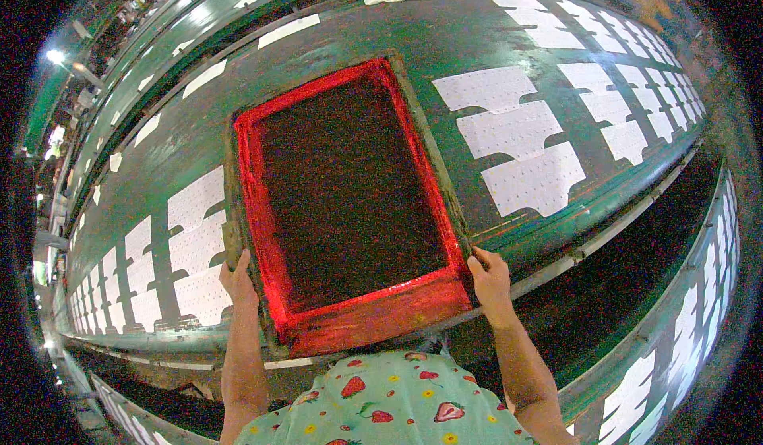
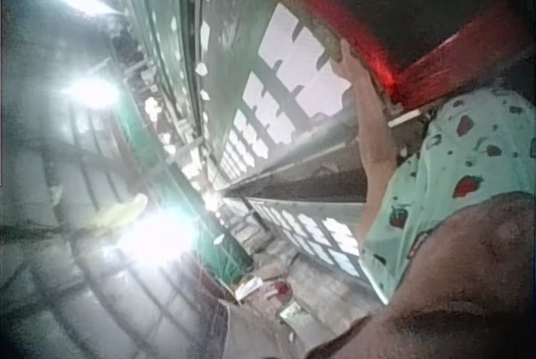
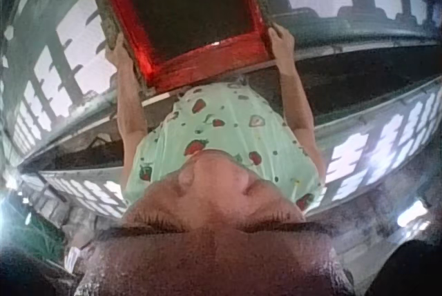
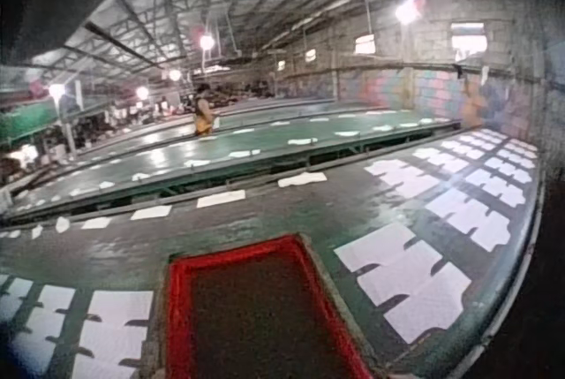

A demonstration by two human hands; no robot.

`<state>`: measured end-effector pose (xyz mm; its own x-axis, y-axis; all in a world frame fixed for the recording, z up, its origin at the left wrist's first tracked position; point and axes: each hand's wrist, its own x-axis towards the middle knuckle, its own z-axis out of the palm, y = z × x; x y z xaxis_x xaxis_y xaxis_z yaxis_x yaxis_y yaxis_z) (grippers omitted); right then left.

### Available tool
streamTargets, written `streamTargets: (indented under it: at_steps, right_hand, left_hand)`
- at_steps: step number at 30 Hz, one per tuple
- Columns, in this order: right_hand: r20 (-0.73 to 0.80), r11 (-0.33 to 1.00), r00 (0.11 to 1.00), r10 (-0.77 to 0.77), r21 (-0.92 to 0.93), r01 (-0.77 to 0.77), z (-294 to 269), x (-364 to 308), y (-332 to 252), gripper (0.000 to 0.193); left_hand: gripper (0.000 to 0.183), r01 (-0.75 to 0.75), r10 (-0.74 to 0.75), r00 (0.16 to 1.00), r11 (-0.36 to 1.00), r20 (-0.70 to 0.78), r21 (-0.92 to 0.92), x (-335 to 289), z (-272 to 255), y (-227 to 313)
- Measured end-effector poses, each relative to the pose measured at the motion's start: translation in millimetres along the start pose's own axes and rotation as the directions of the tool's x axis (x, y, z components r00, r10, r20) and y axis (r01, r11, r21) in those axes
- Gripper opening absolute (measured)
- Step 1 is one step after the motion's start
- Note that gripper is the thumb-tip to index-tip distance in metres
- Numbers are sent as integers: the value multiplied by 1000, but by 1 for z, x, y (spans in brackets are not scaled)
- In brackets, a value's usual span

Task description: The person performs screen printing by placing a red frame with mesh over white paper templates on a green conveyor belt. They use a squeegee to spread red ink across the mesh, then lift the frame to reveal printed patterns. The process repeats across multiple templates along the belt.

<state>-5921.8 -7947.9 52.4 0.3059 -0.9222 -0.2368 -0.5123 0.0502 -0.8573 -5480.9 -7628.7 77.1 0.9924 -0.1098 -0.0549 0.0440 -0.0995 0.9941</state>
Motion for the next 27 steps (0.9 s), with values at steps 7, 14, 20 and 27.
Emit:
streamTargets:
  at_steps: [7, 14, 20, 27]
  right_hand:
    - [163, 748, 873, -459, -460, 479, -11, -34, -57, 50]
    - [779, 287, 315, -542, -181, 941, 50, -106, -108, 55]
    - [751, 221, 311, -583, -221, 950, 94, -122, -127, 47]
    - [804, 241, 494, -330, -434, 868, 125, -122, -171, 41]
  left_hand:
    - [36, 14, -14, 1000, 997, 7, 72, 12, -8, -27]
    - [42, -71, 67, 997, 951, 23, 300, 10, -6, -23]
    - [53, -77, 137, 988, 848, -77, 524, 8, -6, -17]
    - [40, -202, 233, 969, 938, -83, 282, 13, -6, -26]
